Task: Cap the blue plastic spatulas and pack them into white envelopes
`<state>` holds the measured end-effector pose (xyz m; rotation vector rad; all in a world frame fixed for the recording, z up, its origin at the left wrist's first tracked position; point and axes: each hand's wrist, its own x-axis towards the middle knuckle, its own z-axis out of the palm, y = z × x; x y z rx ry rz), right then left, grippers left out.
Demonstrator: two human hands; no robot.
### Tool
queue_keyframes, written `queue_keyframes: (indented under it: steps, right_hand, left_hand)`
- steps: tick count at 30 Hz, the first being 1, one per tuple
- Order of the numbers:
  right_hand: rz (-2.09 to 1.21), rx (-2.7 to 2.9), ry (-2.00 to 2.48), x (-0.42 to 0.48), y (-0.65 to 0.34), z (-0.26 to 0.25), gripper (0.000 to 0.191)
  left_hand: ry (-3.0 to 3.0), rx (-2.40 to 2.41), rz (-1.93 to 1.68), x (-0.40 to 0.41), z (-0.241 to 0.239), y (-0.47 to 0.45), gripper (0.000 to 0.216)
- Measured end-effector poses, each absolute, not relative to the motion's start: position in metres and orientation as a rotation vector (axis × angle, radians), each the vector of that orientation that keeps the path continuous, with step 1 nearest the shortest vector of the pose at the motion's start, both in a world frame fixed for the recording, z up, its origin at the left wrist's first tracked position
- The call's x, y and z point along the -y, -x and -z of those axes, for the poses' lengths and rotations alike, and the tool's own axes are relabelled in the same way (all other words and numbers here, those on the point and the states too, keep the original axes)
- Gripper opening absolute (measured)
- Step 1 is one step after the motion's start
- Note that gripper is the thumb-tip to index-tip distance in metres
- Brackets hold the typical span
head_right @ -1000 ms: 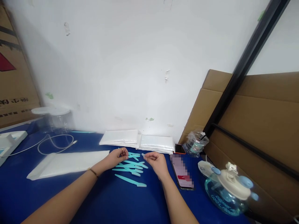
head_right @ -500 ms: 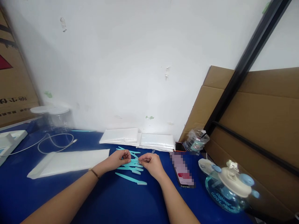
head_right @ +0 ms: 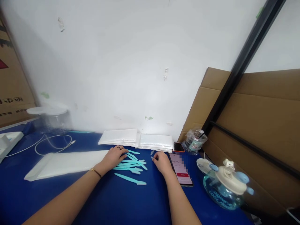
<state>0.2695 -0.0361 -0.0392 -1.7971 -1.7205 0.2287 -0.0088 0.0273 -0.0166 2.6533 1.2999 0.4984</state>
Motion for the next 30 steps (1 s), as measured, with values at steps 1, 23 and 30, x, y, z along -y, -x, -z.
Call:
queue_keyframes:
  steps: [1,23,30]
  right_hand:
    - [-0.270,1.709,1.792,0.036,-0.268,0.040,0.004]
    - [-0.567,1.832,1.743,0.040,-0.267,0.041,0.009]
    - [-0.530,1.714,1.588,0.044,-0.254,0.025,0.020]
  left_hand:
    - [-2.651,-1.308,-0.503,-0.027,0.017,0.009,0.022]
    - [-2.380,-1.184,-0.470,-0.019,0.000,0.022,0.020]
    - [-2.477,-1.155,-0.560,-0.015,-0.009,0.020,0.030]
